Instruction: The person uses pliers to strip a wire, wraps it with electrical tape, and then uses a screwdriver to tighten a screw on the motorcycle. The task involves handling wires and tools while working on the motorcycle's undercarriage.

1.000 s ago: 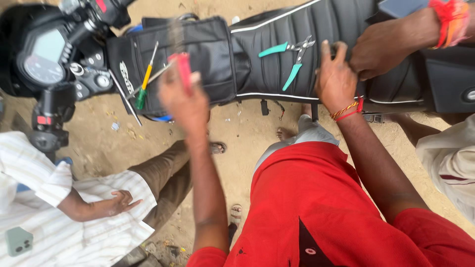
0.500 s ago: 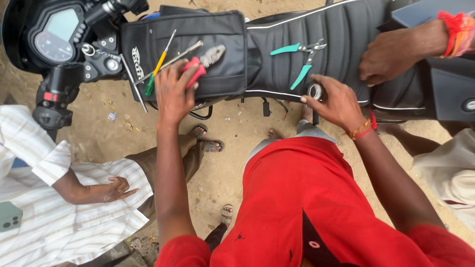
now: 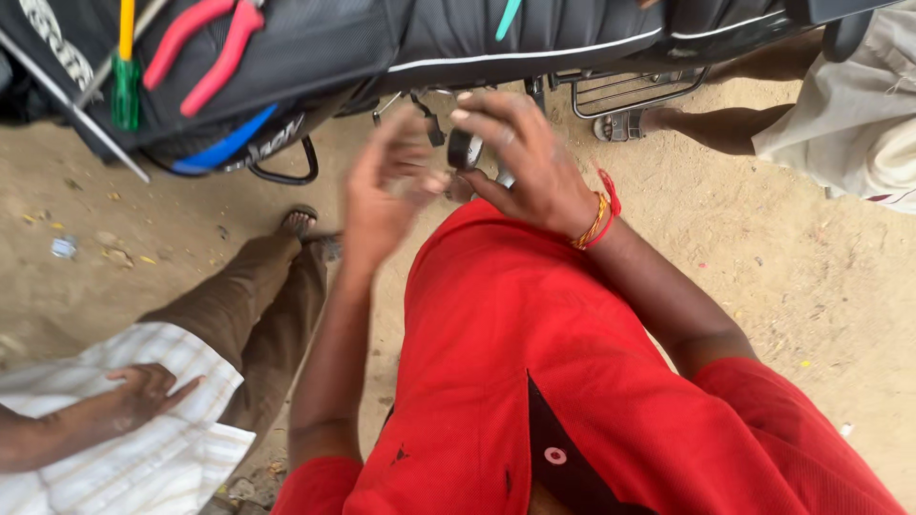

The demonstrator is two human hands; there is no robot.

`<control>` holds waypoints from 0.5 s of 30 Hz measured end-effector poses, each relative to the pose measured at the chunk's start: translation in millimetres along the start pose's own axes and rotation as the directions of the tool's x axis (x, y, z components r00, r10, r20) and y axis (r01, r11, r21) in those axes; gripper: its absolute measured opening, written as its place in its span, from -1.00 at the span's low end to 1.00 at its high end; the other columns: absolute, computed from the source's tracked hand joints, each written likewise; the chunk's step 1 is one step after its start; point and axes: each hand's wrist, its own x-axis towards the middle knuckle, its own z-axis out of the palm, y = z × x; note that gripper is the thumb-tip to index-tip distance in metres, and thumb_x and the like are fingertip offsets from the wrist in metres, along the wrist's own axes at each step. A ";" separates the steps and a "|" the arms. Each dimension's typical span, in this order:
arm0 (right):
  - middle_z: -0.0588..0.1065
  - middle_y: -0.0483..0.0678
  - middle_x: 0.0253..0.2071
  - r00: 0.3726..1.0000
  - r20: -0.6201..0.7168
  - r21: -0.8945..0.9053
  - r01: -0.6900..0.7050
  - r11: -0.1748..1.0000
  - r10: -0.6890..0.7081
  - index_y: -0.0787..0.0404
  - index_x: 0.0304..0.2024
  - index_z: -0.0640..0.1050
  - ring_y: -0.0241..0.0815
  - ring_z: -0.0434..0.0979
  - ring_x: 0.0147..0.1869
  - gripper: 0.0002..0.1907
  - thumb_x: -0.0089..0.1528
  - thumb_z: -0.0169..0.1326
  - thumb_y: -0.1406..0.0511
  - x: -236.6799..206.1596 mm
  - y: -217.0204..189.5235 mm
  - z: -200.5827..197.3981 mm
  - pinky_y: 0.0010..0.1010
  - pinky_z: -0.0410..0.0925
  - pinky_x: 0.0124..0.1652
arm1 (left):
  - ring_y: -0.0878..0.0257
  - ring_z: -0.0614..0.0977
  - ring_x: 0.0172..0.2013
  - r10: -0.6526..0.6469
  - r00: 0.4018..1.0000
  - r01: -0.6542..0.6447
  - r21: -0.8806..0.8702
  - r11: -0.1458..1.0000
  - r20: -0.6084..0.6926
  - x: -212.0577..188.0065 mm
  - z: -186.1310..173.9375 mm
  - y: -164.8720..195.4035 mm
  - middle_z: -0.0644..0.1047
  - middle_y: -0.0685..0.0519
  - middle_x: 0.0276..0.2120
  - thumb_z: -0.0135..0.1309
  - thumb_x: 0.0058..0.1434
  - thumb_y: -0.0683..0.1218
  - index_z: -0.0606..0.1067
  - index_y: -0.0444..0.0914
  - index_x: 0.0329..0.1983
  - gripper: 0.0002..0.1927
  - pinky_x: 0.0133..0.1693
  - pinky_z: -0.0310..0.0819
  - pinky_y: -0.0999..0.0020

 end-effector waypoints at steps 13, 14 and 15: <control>0.55 0.04 0.01 0.964 0.035 0.275 -0.261 0.925 0.262 0.31 0.12 0.60 -0.21 0.66 -0.04 -0.70 0.35 0.30 0.38 -33.1 -66.6 6.6 -0.45 0.51 -0.03 | 0.08 0.51 0.32 0.142 0.983 -0.077 -0.435 0.897 0.119 -74.2 -6.0 -12.1 0.38 -0.14 0.34 0.16 0.41 -0.21 0.49 -0.34 0.29 -0.61 0.19 0.62 0.18; 0.55 0.04 -0.03 0.967 0.021 0.251 -0.250 0.935 0.253 0.33 0.09 0.61 -0.22 0.66 -0.06 -0.71 0.34 0.31 0.38 -34.8 -70.2 7.6 -0.47 0.51 -0.05 | 0.09 0.49 0.33 0.164 0.980 -0.109 -0.391 0.914 0.110 -77.6 -5.9 -12.5 0.38 -0.12 0.33 0.17 0.42 -0.23 0.49 -0.34 0.29 -0.61 0.26 0.54 0.17; 0.56 0.04 -0.05 0.968 0.013 0.234 -0.247 0.940 0.251 0.32 0.08 0.62 -0.22 0.65 -0.06 -0.72 0.33 0.32 0.39 -35.9 -73.3 8.5 -0.46 0.50 -0.06 | 0.09 0.46 0.34 0.188 0.977 -0.142 -0.346 0.927 0.102 -80.9 -6.6 -12.4 0.37 -0.11 0.33 0.17 0.42 -0.25 0.49 -0.34 0.30 -0.61 0.34 0.46 0.16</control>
